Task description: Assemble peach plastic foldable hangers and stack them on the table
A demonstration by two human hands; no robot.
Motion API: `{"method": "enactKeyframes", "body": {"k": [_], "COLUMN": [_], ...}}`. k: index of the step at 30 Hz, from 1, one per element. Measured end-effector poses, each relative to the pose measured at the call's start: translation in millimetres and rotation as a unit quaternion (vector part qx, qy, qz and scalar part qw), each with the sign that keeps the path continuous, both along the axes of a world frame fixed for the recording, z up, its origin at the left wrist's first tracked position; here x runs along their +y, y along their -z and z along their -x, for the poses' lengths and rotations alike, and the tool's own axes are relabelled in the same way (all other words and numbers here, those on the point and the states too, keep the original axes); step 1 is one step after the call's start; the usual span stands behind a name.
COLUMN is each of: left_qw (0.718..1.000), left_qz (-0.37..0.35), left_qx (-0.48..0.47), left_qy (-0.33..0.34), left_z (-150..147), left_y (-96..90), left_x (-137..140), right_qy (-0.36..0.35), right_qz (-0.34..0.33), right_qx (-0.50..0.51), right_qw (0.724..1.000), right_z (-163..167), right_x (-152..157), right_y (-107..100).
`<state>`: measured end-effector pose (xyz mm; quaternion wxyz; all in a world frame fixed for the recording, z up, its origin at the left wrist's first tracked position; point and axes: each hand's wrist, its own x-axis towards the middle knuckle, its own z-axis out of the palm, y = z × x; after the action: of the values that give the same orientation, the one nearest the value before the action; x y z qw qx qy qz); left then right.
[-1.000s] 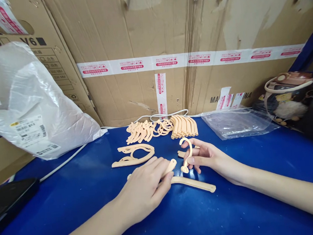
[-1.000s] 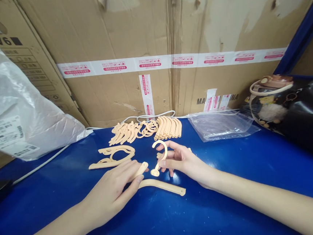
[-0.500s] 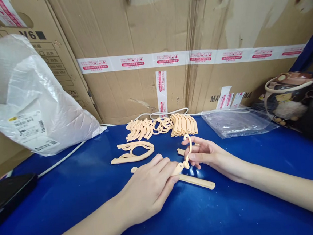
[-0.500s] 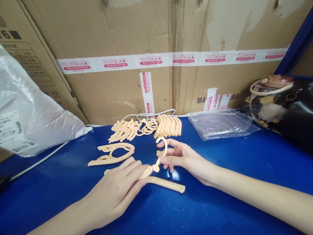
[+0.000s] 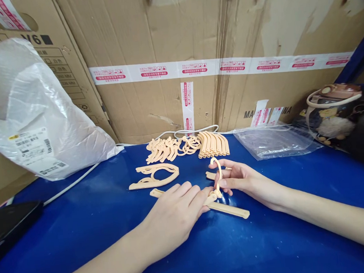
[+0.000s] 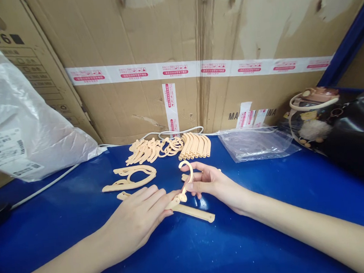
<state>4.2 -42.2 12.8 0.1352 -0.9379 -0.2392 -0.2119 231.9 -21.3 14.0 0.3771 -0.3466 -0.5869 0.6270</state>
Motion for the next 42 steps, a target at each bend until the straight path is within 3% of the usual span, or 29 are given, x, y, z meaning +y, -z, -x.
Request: {"method": "enactKeyframes", "body": {"k": [11,24,42], "left_qw": [0.999,0.999,0.998], "left_qz": [-0.027,-0.03,-0.026], "left_qx": [0.026,0.033,0.042], "left_qy": [-0.01,-0.017,-0.039], "left_z": [-1,-2,-4], "left_y": [-0.1,3.9,3.8], "left_x": [0,0,-1], "right_qy": [0.049,0.061,0.081], "right_qz": [-0.003,-0.116,-0.119], "right_qx": [-0.036,-0.074,-0.092], "right_qw": [0.998,0.989,0.985], "right_z": [2,5,9], "right_x": [-9,-14,-20], "right_y": [-6,-9,-5]}}
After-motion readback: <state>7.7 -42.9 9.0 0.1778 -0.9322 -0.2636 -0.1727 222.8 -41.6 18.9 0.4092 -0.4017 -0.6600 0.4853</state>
